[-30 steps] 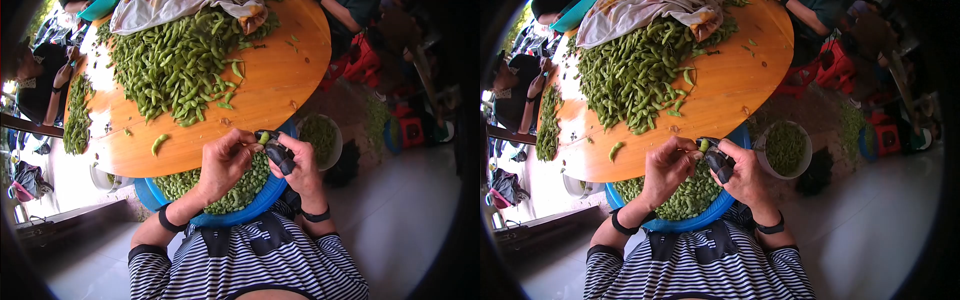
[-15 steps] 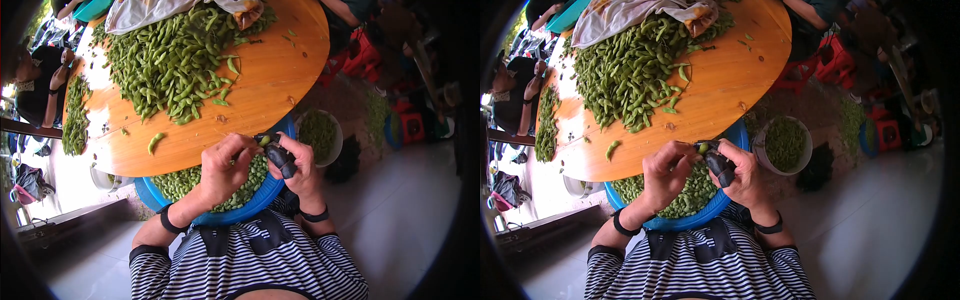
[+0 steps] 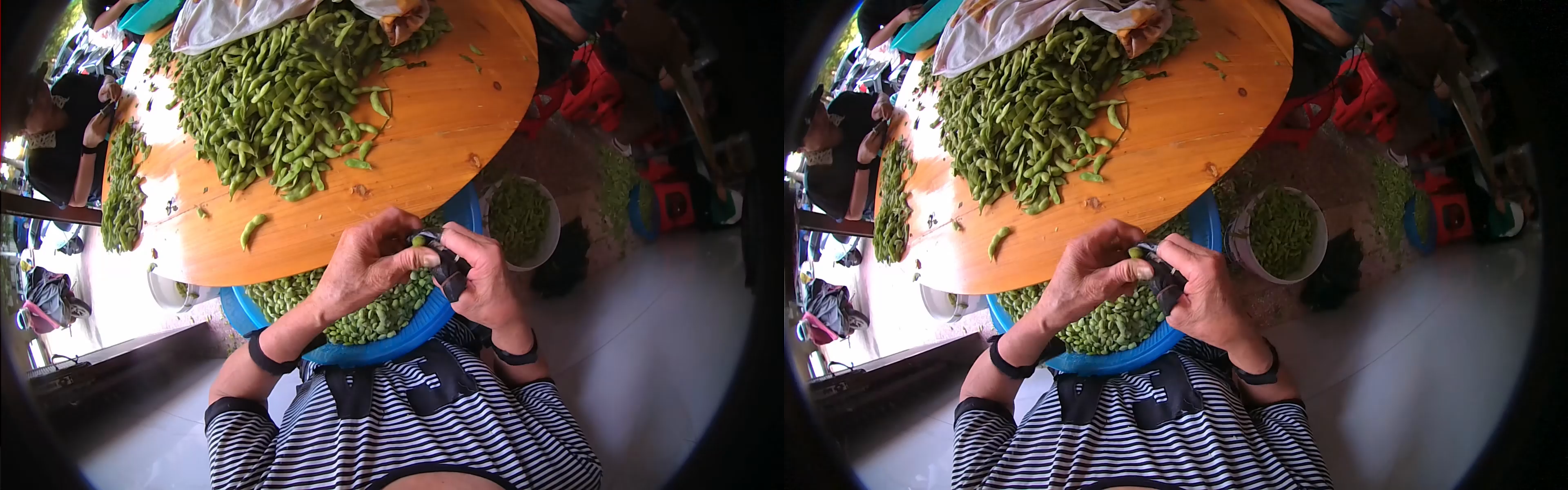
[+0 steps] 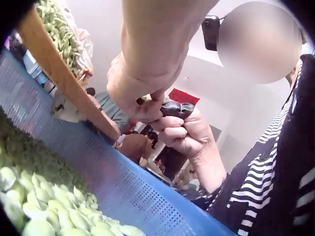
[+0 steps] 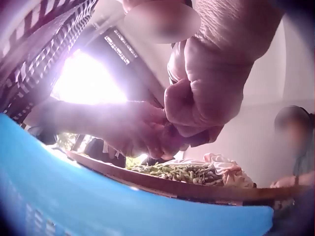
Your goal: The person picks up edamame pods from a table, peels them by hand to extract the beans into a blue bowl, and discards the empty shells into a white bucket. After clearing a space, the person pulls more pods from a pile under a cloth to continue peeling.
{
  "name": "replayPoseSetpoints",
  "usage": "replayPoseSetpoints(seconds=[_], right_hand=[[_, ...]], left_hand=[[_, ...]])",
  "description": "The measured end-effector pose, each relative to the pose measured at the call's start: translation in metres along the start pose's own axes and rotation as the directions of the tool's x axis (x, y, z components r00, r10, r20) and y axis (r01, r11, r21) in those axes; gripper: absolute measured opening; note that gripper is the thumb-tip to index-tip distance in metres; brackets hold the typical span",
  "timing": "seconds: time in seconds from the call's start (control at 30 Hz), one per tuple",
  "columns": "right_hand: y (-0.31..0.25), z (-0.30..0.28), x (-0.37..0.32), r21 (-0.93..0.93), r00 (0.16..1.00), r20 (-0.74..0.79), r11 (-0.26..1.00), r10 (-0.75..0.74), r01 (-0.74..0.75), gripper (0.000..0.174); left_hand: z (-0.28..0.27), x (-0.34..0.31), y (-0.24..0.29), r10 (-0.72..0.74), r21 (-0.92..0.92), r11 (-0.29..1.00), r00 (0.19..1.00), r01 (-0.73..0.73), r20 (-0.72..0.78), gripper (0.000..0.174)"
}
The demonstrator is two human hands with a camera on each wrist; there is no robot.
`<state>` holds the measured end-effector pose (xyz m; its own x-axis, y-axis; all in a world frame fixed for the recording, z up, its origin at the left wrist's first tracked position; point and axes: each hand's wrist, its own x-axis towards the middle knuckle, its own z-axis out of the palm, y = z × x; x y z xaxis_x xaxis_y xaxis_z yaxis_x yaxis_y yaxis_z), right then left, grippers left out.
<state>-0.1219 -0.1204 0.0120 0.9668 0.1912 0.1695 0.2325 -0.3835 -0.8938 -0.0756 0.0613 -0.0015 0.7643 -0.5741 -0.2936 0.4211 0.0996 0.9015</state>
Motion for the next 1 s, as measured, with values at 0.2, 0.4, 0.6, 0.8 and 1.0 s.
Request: replayPoseSetpoints(seconds=[0.2, 0.4, 0.6, 0.8, 1.0], right_hand=[[0.001, 0.001, 0.001, -0.083, 1.000, -0.001, 0.996, -0.031, 0.031, 0.019], [0.010, -0.001, 0.003, -0.047, 0.999, 0.031, 0.998, -0.030, 0.032, 0.013], [0.013, -0.004, 0.003, 0.023, 0.997, 0.074, 1.000, 0.004, -0.006, 0.014], [0.011, -0.001, 0.004, -0.013, 0.998, 0.067, 1.000, -0.007, 0.008, 0.015], [0.010, -0.008, 0.007, 0.046, 0.987, 0.141, 0.996, -0.083, 0.077, 0.015]], left_hand=[[0.001, -0.002, 0.009, 0.288, 0.658, 0.692, 0.949, -0.298, 0.127, 0.019], [-0.007, 0.000, 0.005, 0.355, 0.665, 0.627, 0.909, -0.405, 0.220, 0.018], [-0.011, -0.002, 0.021, 0.135, 0.616, 0.750, 0.967, -0.241, 0.215, 0.021], [-0.012, 0.003, 0.007, 0.242, 0.421, 0.883, 0.970, -0.210, -0.022, 0.011], [-0.017, 0.002, 0.015, 0.022, 0.129, 0.991, 0.999, -0.026, 0.032, 0.011]])
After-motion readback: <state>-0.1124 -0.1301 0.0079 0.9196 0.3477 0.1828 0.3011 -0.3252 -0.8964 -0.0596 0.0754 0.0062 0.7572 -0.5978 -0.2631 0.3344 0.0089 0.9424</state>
